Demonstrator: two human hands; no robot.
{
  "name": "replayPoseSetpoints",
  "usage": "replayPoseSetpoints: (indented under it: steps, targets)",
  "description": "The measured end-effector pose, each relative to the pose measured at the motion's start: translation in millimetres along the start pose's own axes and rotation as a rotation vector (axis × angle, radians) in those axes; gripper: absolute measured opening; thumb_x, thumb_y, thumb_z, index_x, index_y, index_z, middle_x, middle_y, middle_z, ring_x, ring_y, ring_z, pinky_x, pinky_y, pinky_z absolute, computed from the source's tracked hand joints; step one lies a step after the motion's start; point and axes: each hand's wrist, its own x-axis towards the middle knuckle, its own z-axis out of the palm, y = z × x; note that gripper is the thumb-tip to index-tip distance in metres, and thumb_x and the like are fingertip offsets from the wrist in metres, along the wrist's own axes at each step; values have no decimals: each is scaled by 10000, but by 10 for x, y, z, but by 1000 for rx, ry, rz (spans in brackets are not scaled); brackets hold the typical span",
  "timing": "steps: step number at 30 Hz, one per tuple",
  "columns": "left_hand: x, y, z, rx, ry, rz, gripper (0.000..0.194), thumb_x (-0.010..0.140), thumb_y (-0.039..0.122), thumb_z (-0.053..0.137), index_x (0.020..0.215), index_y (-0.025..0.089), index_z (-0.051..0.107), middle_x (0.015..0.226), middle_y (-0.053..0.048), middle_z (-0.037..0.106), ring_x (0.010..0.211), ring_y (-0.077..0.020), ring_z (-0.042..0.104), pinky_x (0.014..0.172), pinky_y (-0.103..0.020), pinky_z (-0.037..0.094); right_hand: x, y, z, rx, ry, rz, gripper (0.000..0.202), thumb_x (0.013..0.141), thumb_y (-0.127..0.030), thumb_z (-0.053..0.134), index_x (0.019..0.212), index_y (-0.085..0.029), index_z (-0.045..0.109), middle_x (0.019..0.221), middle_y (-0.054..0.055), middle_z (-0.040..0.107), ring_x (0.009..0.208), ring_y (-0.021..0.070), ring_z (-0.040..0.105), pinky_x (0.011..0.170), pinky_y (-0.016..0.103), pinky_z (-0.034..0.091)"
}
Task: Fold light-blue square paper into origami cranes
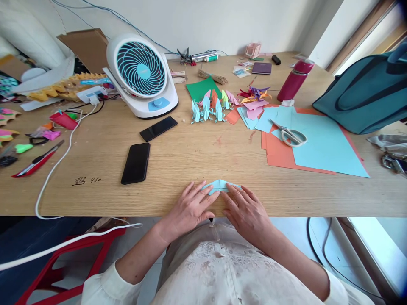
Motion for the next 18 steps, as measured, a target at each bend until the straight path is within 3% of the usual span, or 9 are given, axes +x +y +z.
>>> replayPoseSetpoints:
  steps: [11, 18]
  targets:
    - [-20, 43, 19, 43, 14, -37, 624, 955, 609, 411, 1434, 219, 498, 1495, -78, 503, 1434, -288, 366, 1186, -519, 262, 5, -40, -1, -39, -1, 12, 396, 990, -269, 488, 1356, -133, 553, 1402, 193, 561, 1263, 278, 541, 1079, 455, 393]
    - [-110, 5, 75, 33, 7, 12, 819, 917, 682, 369, 1568, 207, 224, 1574, -115, 379, 1493, -293, 247, 1213, -520, 179, 38, -112, 32, -76, 34, 53, 363, 968, -247, 497, 1294, -109, 581, 1355, 218, 579, 1220, 295, 564, 1043, 440, 434]
